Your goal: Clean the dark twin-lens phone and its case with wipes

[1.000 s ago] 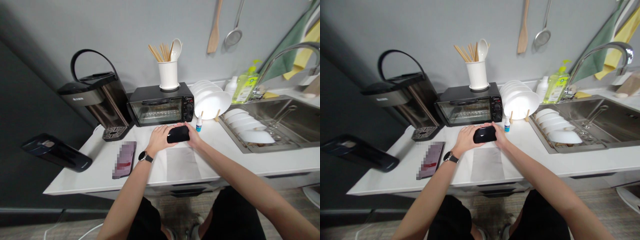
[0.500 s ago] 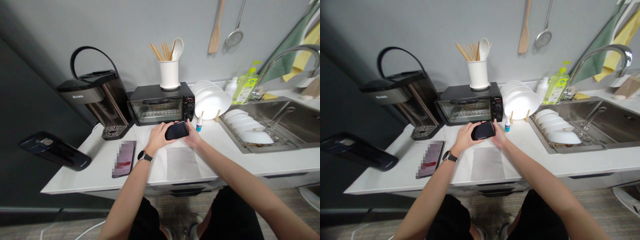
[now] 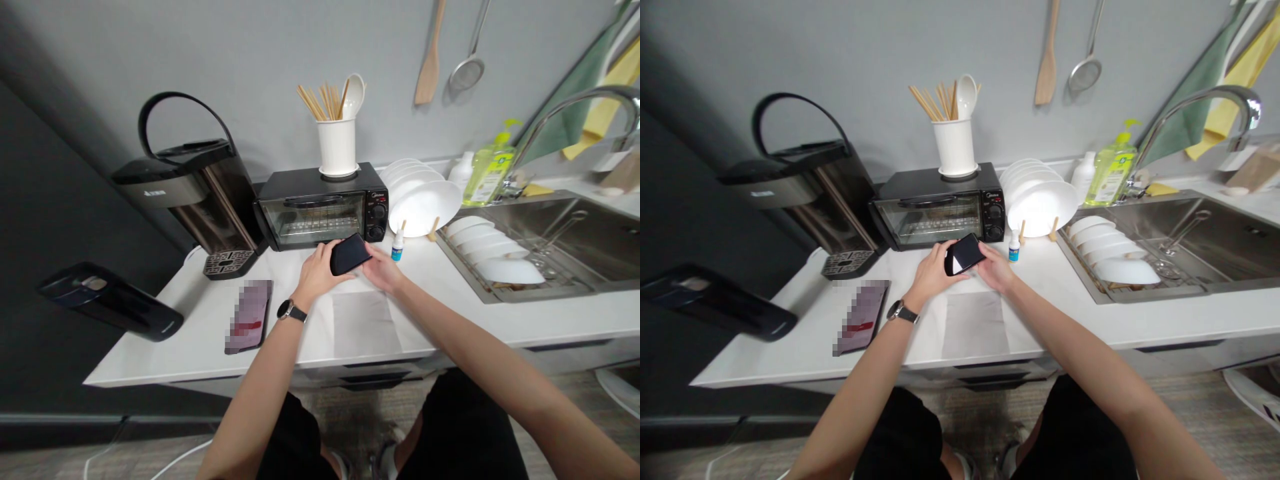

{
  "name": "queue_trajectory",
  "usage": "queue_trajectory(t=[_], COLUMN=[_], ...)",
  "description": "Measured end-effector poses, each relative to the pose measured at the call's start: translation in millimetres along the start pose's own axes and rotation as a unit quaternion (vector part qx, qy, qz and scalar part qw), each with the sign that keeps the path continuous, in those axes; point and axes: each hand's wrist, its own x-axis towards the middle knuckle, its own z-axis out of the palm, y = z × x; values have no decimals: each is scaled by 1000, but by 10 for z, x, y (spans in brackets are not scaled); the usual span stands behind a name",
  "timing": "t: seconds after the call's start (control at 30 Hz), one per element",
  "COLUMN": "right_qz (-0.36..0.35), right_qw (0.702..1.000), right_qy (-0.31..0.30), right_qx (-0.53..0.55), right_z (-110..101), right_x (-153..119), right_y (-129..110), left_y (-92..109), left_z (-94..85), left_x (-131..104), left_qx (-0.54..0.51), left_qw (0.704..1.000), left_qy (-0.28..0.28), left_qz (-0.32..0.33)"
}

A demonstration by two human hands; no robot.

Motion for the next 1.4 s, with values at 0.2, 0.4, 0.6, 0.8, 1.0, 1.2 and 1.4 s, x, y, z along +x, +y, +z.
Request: queue_trajectory(t=[0.2, 0.4, 0.6, 0.8, 1.0, 1.2, 1.4], right_qz=[-25, -20, -13, 7, 24, -35, -32], right_qw=[999, 999, 999, 1000, 999, 999, 999], right_qy=[-23, -29, -30, -13, -25, -17, -3], right_qx=[-13, -23, -20, -23, -19, -34, -43], right_z=[-22, -24, -33, -52, -7, 37, 24], right_x=[6, -2, -15, -19, -30, -30, -12], right_y=[17, -22, -36, -38, -76, -82, -76], left_y=[66, 134, 141, 135, 150, 106, 104], left_z=[-25, -25, -26, -36, -44, -39, -32], left_x=[-22, -22, -27, -23, -20, -9, -14], left_qx=[23, 11, 6, -27, -57, -70, -48], left_qw=[999, 999, 999, 998, 997, 996, 997], left_qy=[-11, 3, -7, -19, -12, -35, -39], left_qz=[-19, -34, -46, -46, -52, -38, -36])
